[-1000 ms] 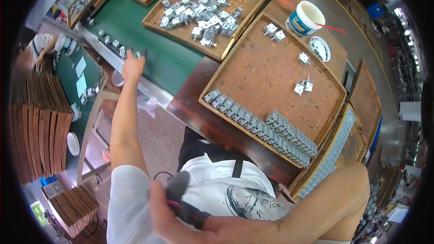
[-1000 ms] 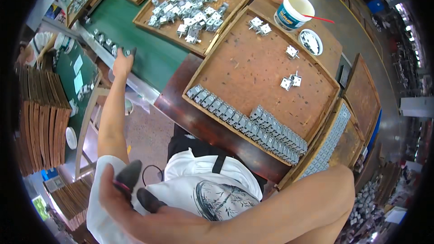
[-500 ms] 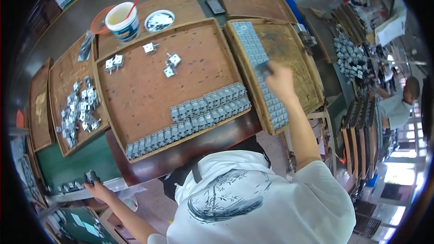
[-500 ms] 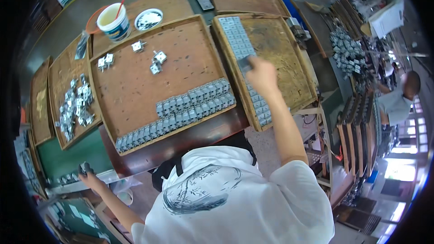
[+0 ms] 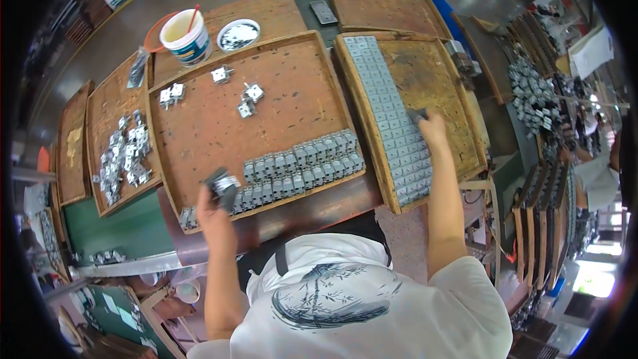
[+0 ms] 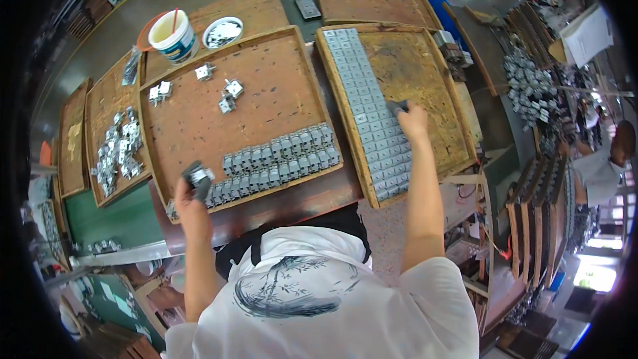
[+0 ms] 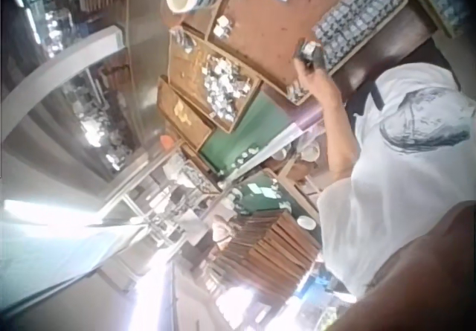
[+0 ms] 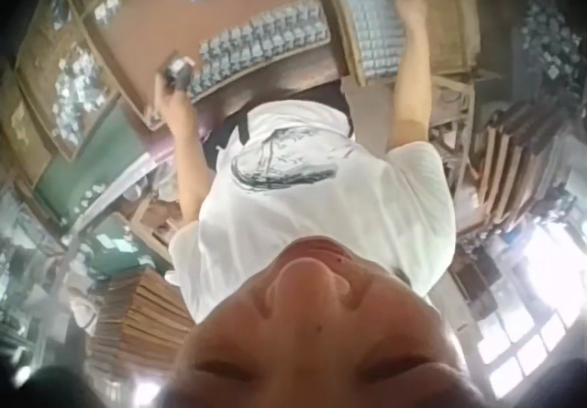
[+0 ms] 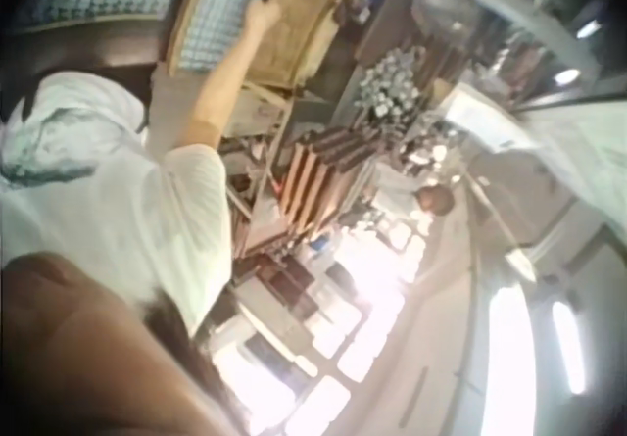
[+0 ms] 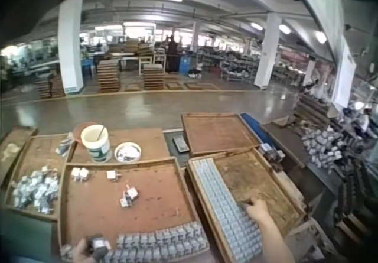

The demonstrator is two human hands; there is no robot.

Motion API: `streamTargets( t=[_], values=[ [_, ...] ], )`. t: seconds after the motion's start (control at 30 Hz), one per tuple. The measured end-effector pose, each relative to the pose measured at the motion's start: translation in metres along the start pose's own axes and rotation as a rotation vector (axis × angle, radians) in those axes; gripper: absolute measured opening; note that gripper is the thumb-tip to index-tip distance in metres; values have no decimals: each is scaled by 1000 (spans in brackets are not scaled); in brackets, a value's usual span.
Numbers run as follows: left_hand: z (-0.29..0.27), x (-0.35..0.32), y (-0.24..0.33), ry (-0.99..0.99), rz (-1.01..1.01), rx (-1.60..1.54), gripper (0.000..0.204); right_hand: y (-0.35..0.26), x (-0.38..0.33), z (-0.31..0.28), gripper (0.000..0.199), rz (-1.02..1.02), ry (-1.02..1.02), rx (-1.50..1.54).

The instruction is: Picking small metal components and placing them into a grid-like assembly tray.

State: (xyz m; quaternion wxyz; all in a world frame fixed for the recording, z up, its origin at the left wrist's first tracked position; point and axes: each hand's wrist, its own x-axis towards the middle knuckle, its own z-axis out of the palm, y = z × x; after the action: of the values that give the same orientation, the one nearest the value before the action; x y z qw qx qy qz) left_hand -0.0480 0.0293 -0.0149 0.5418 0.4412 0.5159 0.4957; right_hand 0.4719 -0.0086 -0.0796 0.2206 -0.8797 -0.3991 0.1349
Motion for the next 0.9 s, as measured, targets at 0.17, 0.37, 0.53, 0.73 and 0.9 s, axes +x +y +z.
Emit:
streamTargets(
  t=[0.17,0.37,0.53,0.73,0.9],
  values=[
    [34,-3,8,-183,-37,-83,38,-6,-3,-11,19,56,88,188],
    [35,-1,18,-249,-136,-338,36,-122,-72,-23,17,-25,-15,899],
    [25,-7,22,-275,-70,-338,47,-200,-139,26,29,-151,-503,1182],
    [3,-14,20,-256,23,-250,42,-262,-194,48,28,-131,-746,1095],
    [-13,-20,20,-232,82,-230,40,-282,-201,42,35,-420,-805,920]
  ],
)
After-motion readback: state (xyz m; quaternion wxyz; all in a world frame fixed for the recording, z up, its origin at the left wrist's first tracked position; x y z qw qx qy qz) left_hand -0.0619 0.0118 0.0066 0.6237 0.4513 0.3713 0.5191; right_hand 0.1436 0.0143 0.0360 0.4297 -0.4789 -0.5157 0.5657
